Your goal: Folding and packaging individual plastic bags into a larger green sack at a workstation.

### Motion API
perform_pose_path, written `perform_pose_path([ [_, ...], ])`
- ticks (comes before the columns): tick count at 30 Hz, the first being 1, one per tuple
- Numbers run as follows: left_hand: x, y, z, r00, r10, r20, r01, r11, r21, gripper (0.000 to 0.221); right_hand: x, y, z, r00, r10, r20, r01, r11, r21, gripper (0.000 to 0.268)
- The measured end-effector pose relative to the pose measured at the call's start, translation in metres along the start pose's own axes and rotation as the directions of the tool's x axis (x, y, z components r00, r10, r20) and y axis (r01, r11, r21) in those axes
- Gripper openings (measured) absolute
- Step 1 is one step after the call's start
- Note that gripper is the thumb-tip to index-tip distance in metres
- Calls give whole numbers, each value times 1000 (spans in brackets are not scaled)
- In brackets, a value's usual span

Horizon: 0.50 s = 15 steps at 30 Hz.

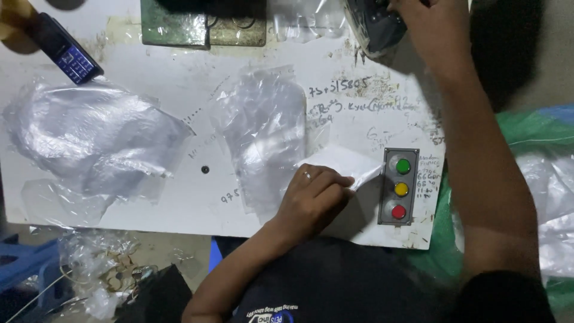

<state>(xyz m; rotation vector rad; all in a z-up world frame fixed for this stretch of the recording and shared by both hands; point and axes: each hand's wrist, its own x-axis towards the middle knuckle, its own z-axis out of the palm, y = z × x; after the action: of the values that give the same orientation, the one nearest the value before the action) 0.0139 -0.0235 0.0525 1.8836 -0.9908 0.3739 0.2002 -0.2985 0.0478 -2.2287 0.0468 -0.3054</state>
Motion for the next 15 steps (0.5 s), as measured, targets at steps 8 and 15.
perform_pose_path([
  [8,-3,1,3,1000,12,-19,-11,999,51,16,-58,17,-14,985,-171,-38,163,976,-147,37],
  [15,-2,3,12,998,58,35,-61,994,86,11,-159,-66,-33,984,164,-66,-151,974,166,27],
])
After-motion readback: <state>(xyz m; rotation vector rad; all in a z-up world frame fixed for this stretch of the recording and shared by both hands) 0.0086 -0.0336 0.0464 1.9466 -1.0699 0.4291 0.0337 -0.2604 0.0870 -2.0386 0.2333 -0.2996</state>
